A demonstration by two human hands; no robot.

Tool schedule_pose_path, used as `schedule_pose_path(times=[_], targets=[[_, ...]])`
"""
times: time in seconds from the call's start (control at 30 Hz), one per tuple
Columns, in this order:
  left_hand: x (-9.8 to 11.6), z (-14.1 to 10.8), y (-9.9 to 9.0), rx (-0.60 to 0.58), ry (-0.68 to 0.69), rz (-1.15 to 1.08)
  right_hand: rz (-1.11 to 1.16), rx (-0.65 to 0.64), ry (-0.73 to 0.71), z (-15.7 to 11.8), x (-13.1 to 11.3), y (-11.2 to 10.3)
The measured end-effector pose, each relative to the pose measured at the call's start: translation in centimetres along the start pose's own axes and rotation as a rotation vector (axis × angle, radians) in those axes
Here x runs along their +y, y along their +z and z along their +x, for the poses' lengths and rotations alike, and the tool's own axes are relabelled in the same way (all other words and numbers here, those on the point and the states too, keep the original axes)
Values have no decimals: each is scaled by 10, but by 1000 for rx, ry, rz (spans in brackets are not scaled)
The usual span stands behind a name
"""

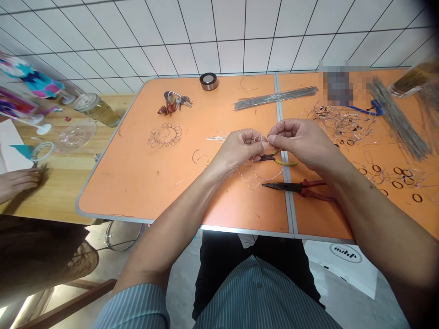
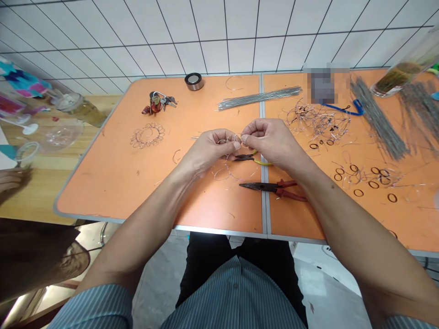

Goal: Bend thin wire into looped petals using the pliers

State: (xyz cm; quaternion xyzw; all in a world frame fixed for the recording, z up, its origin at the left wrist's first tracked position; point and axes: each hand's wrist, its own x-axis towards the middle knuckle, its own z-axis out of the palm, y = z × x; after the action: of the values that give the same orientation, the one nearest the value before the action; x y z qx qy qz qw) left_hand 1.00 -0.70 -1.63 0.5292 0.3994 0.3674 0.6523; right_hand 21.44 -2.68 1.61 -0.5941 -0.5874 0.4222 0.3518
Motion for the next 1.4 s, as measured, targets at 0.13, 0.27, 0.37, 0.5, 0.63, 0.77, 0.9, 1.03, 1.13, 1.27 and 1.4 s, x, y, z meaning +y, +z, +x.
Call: schedule_pose_path(times=[0.13,0.27,0.37,0.5,0.63,0.77,0.9,1.03,1.13,1.27,1.4], targets=[[1,0,1,22,51,17,11,-12,-13,2,0,3],[2,1,-2,64,63,44,-104,6,-86,-2,1,-3],[5,2,-8,108,79,22,-416,49,-197,-23,10,-20],[9,2,-13,118,94,-19,-788,-20,-298,-58,33,-45],[11,2,-14,97,101,-50,-925,-141,-437,-56,47,-49],[14,1,-14,83,117,-59,-1033,-266,-442,-28,50,-42],[18,0,-17,63,98,-45,-1040,-301,-376,-14,47,-40],[19,1,-21,29,68,-49,-947,-323,-231,-11,34,-33],[17,2,-24,12,52,-47,-842,-356,-162,-13,24,-23],[17,1,-25,-14,56,-33,-805,-252,-114,-18,25,-19],[18,0,-26,-4,68,-20,-635,-128,-82,-16,40,-30]])
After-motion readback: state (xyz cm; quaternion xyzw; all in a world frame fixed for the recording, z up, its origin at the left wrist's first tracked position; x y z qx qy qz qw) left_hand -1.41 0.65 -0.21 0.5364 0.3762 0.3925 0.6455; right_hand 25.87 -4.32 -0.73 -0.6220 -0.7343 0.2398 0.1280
